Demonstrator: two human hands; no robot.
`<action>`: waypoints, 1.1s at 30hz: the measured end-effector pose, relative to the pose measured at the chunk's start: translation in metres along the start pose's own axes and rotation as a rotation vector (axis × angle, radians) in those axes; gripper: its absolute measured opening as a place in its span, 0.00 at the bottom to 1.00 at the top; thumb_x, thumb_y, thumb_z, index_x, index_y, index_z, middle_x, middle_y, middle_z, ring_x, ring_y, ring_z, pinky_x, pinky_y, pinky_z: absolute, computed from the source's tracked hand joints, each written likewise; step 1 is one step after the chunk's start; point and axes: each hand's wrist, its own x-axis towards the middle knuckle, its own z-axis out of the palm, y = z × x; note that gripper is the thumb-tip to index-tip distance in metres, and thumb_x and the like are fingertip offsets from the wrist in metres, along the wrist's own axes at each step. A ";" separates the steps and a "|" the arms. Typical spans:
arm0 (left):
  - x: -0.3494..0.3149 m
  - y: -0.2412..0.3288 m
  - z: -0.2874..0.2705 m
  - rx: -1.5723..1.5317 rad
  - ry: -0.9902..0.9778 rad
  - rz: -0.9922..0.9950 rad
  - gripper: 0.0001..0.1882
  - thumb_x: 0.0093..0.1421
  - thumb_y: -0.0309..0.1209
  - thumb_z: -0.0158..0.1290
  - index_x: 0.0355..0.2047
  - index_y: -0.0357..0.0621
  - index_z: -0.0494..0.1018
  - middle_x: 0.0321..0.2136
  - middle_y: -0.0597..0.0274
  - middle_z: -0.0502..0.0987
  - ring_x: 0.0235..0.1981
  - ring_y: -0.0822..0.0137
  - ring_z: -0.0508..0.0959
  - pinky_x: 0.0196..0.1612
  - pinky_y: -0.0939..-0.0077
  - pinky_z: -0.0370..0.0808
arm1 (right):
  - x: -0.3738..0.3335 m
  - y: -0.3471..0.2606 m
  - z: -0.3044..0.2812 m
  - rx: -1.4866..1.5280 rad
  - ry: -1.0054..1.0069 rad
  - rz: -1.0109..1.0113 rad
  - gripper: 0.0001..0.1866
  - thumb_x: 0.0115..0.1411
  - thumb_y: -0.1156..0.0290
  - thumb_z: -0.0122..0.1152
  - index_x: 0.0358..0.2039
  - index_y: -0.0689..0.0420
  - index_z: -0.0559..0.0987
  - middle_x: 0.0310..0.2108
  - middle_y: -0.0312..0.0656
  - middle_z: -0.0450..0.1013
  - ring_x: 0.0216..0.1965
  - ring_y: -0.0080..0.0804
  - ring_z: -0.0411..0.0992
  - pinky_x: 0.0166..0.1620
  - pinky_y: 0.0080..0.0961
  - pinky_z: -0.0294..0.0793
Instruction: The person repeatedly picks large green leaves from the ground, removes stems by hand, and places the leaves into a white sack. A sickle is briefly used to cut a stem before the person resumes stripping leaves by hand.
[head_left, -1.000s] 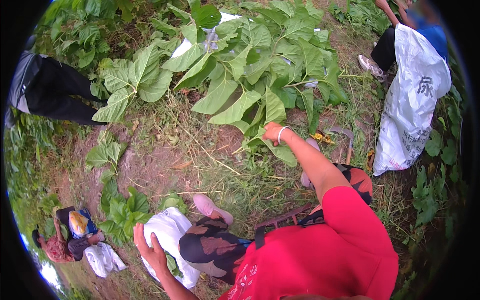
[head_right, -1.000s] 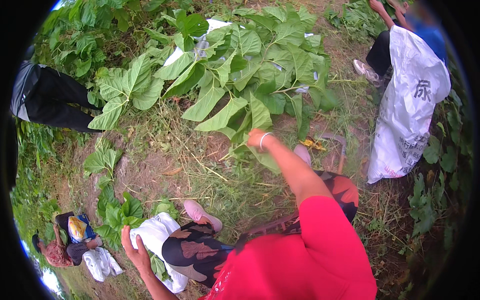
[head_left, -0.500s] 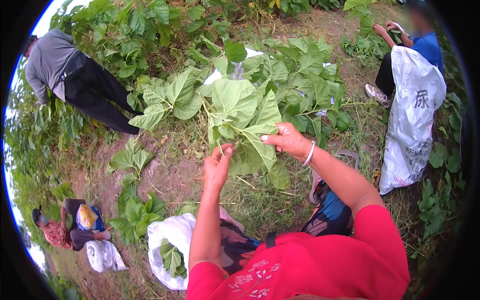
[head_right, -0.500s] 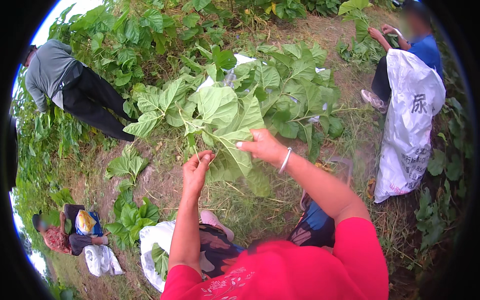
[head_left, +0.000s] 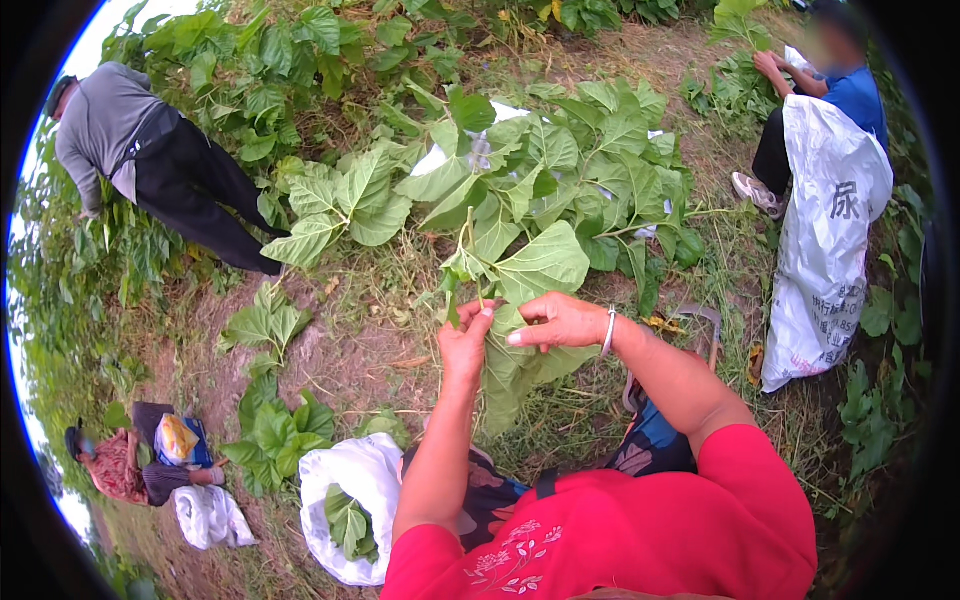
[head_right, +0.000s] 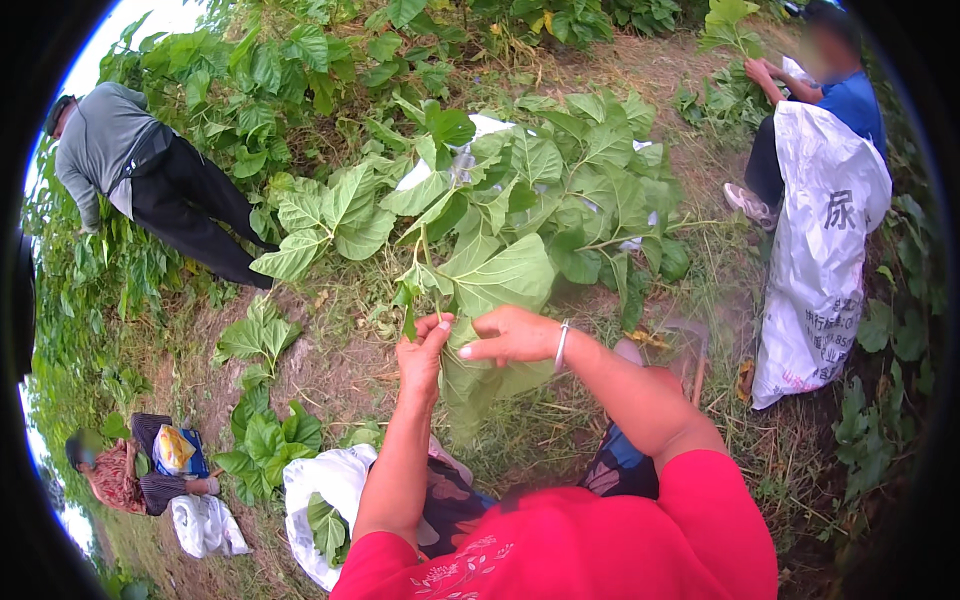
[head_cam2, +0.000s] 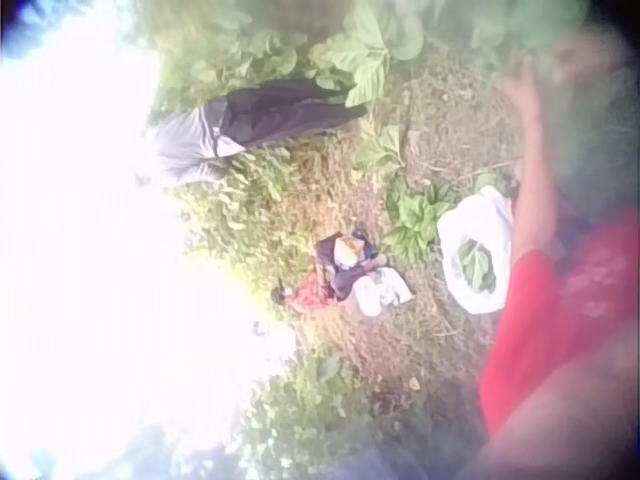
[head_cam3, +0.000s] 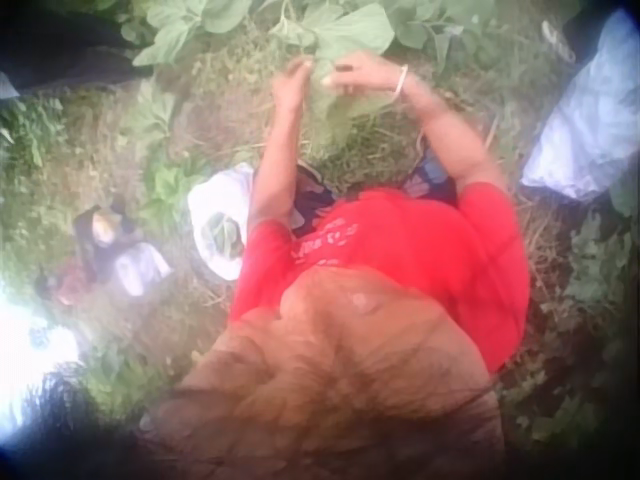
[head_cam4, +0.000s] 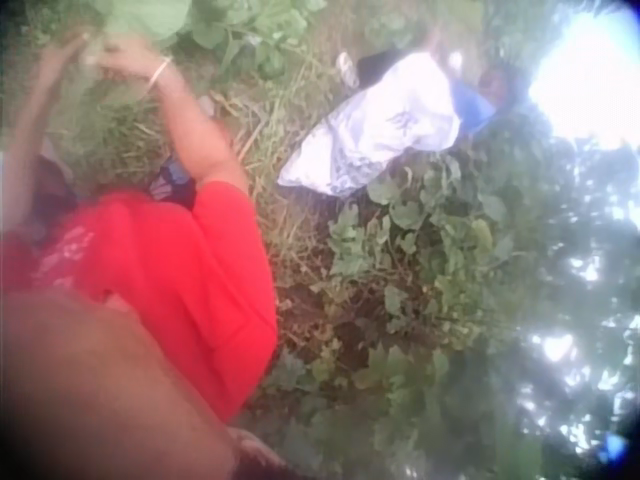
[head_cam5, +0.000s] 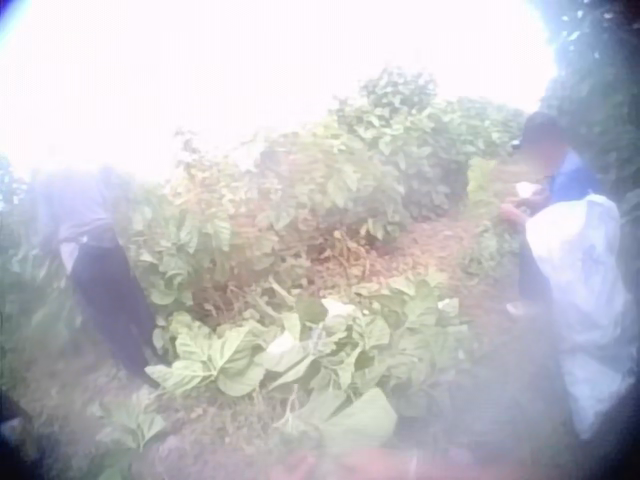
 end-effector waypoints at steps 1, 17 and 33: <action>0.000 0.001 -0.002 0.039 0.001 0.012 0.11 0.57 0.25 0.55 0.40 0.36 0.76 0.32 0.63 0.78 0.31 0.76 0.74 0.38 0.81 0.71 | 0.000 -0.002 -0.006 0.110 0.115 -0.004 0.22 0.58 0.52 0.61 0.24 0.60 0.75 0.19 0.34 0.69 0.19 0.20 0.66 0.25 0.20 0.67; -0.013 0.042 -0.012 1.111 -0.144 0.106 0.16 0.55 0.42 0.54 0.37 0.43 0.78 0.35 0.55 0.77 0.37 0.52 0.77 0.42 0.63 0.72 | 0.002 0.006 -0.032 0.458 0.477 -0.261 0.10 0.63 0.67 0.54 0.37 0.59 0.77 0.29 0.33 0.75 0.28 0.16 0.72 0.31 0.15 0.73; -0.008 0.018 0.011 0.814 -0.138 0.471 0.19 0.55 0.32 0.59 0.47 0.45 0.74 0.44 0.55 0.76 0.51 0.58 0.71 0.55 0.65 0.66 | 0.016 0.010 0.009 0.174 0.408 -0.361 0.07 0.60 0.73 0.53 0.32 0.63 0.77 0.27 0.37 0.70 0.28 0.21 0.70 0.33 0.21 0.69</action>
